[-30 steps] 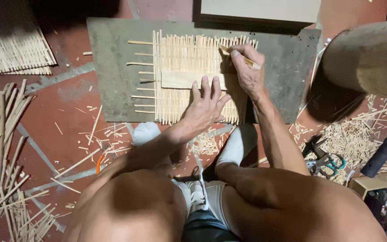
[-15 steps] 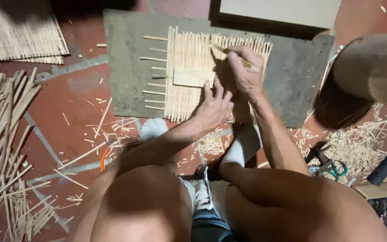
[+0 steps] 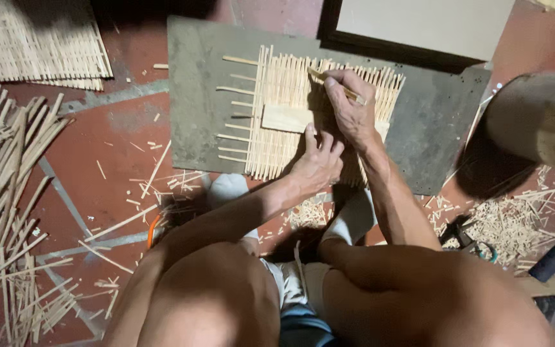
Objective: The person assembles bamboo mats by arranging thin bamboo strips on a flat board, applying glue with a roller to cardboard, and pressing the cardboard onto the strips. The person repeats this process, stacking completed mats.
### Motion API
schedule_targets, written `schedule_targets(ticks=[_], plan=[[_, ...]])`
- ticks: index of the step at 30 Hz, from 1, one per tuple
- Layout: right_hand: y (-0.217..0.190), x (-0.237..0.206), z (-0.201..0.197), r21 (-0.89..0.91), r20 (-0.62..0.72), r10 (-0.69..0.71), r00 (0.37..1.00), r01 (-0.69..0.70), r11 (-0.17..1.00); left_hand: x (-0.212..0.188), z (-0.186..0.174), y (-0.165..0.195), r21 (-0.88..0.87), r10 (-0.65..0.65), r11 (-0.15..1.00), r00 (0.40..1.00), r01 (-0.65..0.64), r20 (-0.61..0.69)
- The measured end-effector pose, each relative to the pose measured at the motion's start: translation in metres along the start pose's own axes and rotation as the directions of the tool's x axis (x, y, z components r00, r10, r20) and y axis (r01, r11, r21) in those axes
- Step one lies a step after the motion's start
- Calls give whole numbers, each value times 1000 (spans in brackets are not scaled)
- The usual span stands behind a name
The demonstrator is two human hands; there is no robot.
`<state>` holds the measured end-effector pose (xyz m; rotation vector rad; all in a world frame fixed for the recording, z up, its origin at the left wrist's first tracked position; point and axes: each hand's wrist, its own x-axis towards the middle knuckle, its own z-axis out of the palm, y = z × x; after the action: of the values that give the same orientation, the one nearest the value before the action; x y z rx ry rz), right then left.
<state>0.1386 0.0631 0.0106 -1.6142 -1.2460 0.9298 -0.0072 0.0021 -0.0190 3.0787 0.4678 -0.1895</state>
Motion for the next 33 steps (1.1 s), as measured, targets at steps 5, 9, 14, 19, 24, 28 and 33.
schedule_targets(ticks=[5,9,14,19,24,28,33], plan=[[7,1,-7,43,70,38,997,-41,998,0,-2,0,-81,-15,997,999,11,-47],[6,-1,-7,85,36,-14,999,11,996,0,3,0,-40,-52,998,989,47,-141],[-8,10,22,43,67,-36,997,33,999,1,19,4,-139,69,988,997,-63,42],[-19,16,31,102,127,47,991,-60,993,-2,25,11,-128,-19,992,989,0,-148],[-14,14,28,49,95,1,995,-6,999,-3,16,5,-113,-12,994,991,-3,-132],[-2,12,19,167,-56,32,998,-23,986,-1,5,-1,-78,24,997,999,-27,-33],[22,-9,-29,231,-280,69,958,-3,973,-5,-5,-3,114,-78,989,988,94,-132]])
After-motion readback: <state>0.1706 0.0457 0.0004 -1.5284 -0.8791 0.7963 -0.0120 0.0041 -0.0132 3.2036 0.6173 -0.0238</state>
